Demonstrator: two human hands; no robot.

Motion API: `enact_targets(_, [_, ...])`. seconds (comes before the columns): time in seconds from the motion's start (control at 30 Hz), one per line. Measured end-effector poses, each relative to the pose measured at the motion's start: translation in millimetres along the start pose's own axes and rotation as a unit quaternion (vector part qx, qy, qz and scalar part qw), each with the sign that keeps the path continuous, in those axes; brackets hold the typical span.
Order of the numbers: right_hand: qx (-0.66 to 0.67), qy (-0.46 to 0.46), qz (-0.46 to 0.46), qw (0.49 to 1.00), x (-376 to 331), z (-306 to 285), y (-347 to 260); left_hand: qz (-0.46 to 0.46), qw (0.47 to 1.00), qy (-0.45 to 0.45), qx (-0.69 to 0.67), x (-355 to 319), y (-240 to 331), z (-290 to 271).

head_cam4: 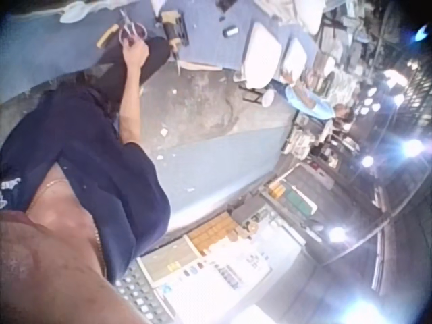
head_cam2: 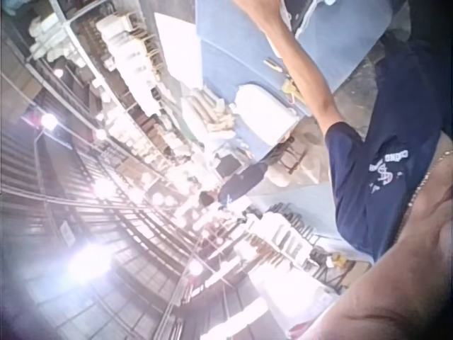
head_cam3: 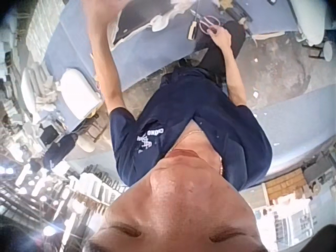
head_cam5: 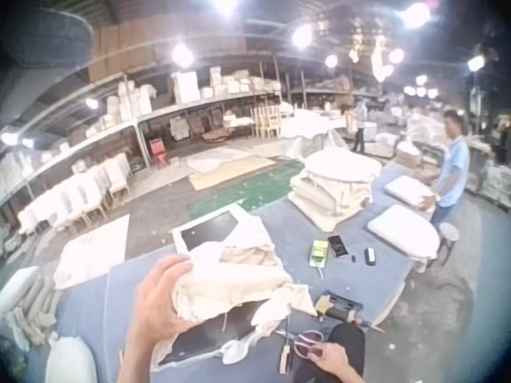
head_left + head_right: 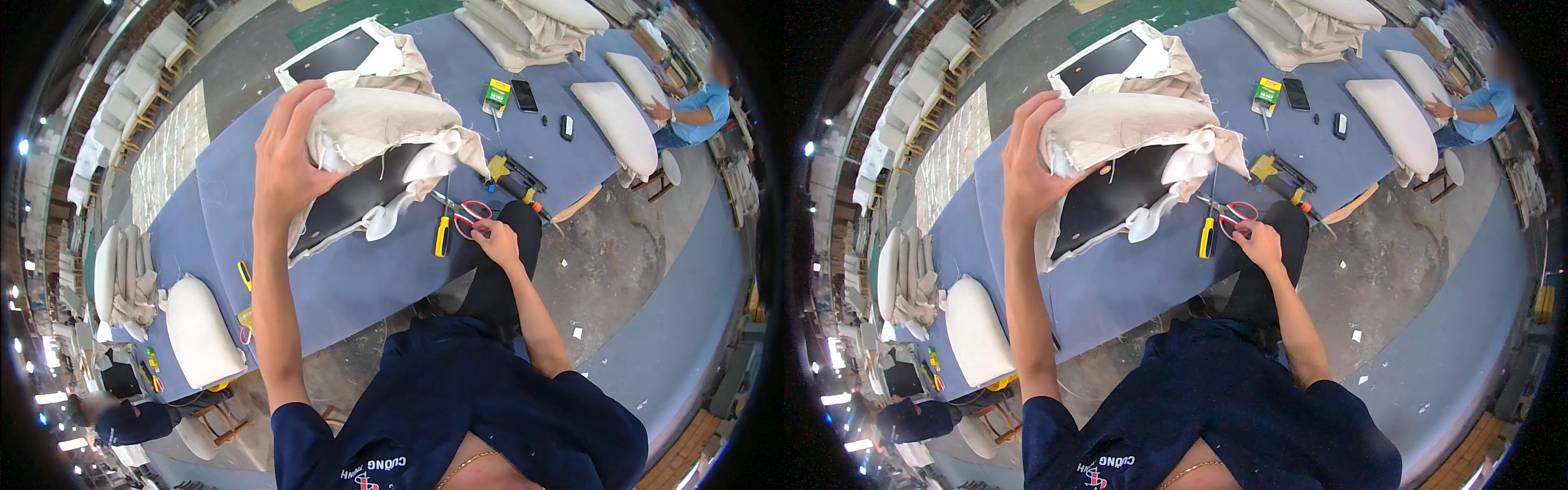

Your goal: The person is upholstering a chair component, likely an armrest or seat frame. They use a staple gun to secure fabric over a foam-covered frame, repeatedly pulling the material taut and trimming excess with scissors. The process involves folding edges and ensuring a smooth finish on the upholstered piece.

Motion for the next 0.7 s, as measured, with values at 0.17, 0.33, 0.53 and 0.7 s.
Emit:
enact_targets(0.17, [0.235,-0.019,-0.048,0.971,18,9,-53,-0.004,0.999,-0.006,-0.038,14,-10,13])
enact_targets(0.33, [0.305,0.090,-0.038,0.947,56,15,-79,-0.029,0.995,-0.010,-0.093,24,-12,22])
enact_targets(0.53, [0.094,0.198,-0.001,0.976,104,20,-88,-0.025,0.993,-0.006,-0.118,24,-14,23])
enact_targets(0.7, [-0.089,0.182,-0.014,0.979,143,30,-78,-0.019,1.000,-0.006,-0.016,22,2,20])
Point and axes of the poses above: each hand's wrist, its own x-axis towards the middle knuckle, its own z-axis out of the palm, y = z × x, the point moved 1 cm from there along x, towards the middle knuckle, and after that the axes turned 7 degrees about -z, right-handed, at the moved point
